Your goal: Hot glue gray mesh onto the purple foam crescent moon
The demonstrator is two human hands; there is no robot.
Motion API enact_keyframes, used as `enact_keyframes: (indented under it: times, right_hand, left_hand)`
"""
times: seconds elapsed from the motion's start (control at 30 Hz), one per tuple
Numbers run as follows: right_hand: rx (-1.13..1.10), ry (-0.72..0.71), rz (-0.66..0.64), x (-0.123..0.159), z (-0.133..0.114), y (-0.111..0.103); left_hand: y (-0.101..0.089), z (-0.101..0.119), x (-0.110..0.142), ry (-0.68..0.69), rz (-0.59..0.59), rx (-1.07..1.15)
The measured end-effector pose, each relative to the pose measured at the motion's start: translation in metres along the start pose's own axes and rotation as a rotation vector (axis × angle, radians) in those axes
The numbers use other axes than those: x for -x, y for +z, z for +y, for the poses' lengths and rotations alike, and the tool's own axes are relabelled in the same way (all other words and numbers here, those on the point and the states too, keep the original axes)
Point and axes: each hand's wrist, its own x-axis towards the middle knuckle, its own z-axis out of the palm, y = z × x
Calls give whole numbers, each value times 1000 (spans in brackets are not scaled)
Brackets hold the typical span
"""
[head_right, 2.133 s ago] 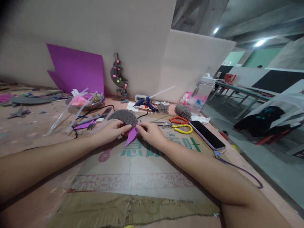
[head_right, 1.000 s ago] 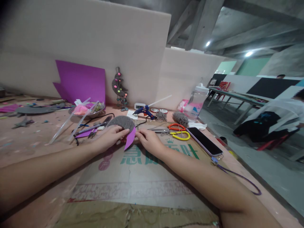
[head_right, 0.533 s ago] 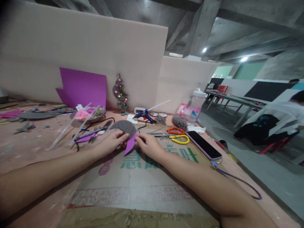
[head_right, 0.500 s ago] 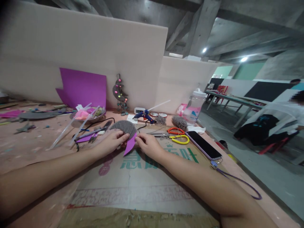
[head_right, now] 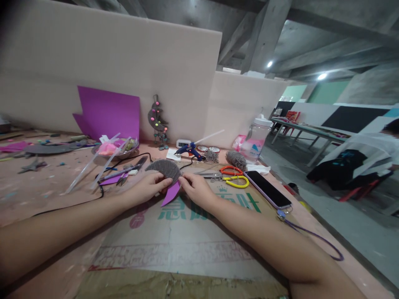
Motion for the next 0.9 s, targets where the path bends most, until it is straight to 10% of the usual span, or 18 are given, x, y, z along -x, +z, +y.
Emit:
enact_keyframes:
  times: [0.9]
  right_hand:
    - [3,13,-4,0,-3,-2]
  left_hand:
    - [0,-1,0,40,22,-44]
